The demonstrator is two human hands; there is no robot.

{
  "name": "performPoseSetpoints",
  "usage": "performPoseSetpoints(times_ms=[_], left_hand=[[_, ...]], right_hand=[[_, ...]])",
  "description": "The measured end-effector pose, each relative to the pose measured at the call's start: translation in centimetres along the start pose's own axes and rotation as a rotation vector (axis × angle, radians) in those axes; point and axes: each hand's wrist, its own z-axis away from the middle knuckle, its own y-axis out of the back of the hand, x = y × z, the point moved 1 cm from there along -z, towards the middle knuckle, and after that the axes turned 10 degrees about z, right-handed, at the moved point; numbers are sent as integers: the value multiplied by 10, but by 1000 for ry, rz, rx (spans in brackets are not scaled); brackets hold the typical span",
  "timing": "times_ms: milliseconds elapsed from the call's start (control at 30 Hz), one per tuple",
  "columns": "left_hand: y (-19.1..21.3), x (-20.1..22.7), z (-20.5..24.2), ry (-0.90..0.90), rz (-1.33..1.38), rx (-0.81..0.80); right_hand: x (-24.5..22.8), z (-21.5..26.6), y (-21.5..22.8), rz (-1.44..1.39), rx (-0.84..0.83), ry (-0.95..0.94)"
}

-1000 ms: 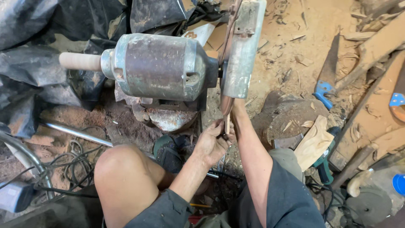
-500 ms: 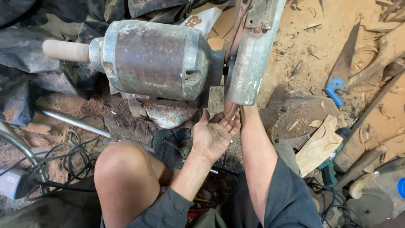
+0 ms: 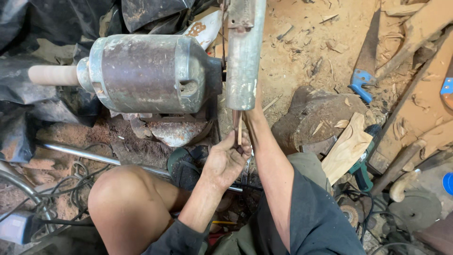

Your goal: The person uses a bench grinder to smooth and shape a curved wooden piece, repeatedly pressing its edges and surfaces against the rotating wheel. The person flips the piece to work on different sides and briefly compares it to another similar wooden piece.

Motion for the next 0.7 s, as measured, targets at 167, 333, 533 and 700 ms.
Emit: performPoseSetpoints(times_ms=[167, 333, 533, 700], left_hand=[[10, -9, 24, -10, -62, 10], [13, -19, 60, 8, -89, 81], [22, -32, 96, 54, -83, 117], [42, -46, 123, 68, -102, 125]], right_hand=[[-25, 35, -8, 290, 47, 128], [-46, 72, -13, 339, 22, 72], [-71, 117, -24, 466, 62, -155], [-84, 153, -23, 557, 60, -112]])
